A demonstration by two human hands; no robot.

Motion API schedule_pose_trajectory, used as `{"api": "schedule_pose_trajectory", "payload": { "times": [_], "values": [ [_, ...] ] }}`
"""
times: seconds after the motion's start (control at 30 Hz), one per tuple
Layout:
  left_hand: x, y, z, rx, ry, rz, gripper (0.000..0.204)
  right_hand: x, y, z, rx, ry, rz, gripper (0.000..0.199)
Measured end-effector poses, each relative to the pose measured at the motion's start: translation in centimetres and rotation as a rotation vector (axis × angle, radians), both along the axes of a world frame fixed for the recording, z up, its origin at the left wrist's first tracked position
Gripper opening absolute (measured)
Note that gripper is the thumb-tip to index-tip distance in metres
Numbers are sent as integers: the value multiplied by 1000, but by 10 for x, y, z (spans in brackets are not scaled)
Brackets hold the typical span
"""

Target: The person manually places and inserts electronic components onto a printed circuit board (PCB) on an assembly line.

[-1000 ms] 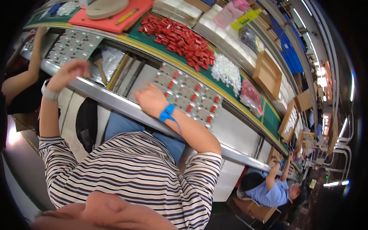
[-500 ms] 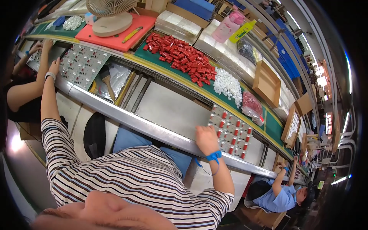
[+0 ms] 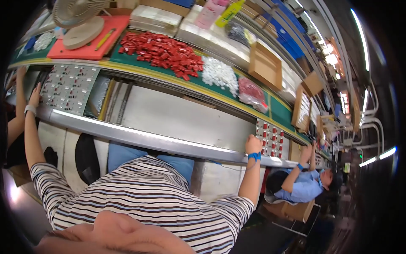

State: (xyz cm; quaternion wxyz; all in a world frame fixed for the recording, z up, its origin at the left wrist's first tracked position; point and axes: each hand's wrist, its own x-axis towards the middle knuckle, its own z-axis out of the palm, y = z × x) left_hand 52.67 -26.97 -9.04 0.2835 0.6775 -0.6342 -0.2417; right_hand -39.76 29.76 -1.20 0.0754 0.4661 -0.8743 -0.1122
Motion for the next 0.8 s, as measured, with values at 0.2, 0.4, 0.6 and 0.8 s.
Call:
{"api": "schedule_pose_trajectory", "payload": {
  "times": [0.2,0.4,0.6,0.8],
  "values": [
    [-6,18,-16,-479,-234,-433,66,-56,4,-13,73,51,-291,14],
    [-134,91,37,332,194,-143,63,54,-116,43,-511,-247,258,11],
    [-244,166,73,397,275,-386,51,93,-210,24,-558,-367,459,18],
    [-322,212,98,369,210,-615,47,93,-235,0,-596,-388,475,17]
  ]
}}
